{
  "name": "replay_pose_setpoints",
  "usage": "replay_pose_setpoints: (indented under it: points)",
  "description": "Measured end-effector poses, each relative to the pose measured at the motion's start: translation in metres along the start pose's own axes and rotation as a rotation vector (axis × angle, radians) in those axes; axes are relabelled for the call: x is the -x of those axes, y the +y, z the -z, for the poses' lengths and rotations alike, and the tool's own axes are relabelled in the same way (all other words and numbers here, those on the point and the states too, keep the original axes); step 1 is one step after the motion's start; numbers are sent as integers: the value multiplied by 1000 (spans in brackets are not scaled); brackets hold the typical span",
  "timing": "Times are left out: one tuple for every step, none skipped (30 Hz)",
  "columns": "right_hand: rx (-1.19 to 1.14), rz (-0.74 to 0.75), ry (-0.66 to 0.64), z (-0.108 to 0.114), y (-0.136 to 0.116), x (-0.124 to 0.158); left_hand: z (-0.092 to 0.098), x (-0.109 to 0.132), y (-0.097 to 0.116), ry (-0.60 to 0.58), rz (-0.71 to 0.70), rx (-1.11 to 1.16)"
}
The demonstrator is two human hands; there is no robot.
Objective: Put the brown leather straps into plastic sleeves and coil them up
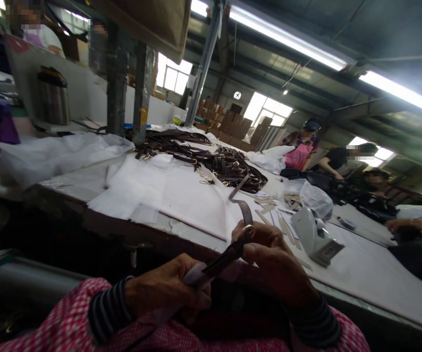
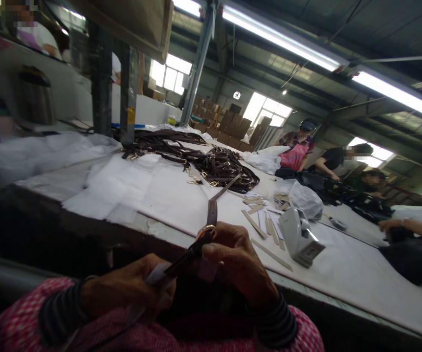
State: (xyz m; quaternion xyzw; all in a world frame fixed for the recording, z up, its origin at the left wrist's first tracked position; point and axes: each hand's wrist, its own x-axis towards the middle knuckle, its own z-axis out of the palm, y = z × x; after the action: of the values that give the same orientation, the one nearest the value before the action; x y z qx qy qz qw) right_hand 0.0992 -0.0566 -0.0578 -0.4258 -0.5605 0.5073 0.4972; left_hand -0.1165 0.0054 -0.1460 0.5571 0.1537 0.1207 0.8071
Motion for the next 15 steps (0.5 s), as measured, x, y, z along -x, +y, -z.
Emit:
replay_pose_setpoints:
  points:
    - [6,-31,-31,-1,-1,0,0,0,1,-2,9,-11]
    - [12,-64,-60,-3,-2,1,0,-1,3,-4,19,-22]
    - [22,-88,-82,-5,-3,1,-1,-2,5,-9,27,-36]
    - [36,-101,-96,-7,-3,2,-1,-3,7,-12,32,-47]
    - [45,-106,-102,-9,-4,2,-2,-5,9,-20,32,-50]
    - [49,-106,-102,-11,-4,2,-3,-6,11,-30,27,-45]
    - [51,-105,-102,-13,-5,2,-4,-8,14,-39,16,-33]
    - [52,-104,-104,-14,-6,1,-5,-10,16,-45,5,-13]
    - [49,-105,-104,-15,-6,1,-5,-12,18,-49,-5,11]
    - [45,-106,-104,-16,-6,1,-6,-13,19,-56,-12,28]
    - [42,-102,-104,-17,-6,1,-7,-14,19,-63,-13,32]
    - [39,-94,-101,-17,-4,1,-7,-15,19,-65,-13,26]
    - [29,-85,-96,-18,-2,2,-8,-15,19,-66,-15,7]
    - [11,-84,-90,-18,1,3,-8,-15,19,-63,-22,-16]
    - [-13,-94,-88,-18,5,4,-9,-15,19,-51,-33,-42]
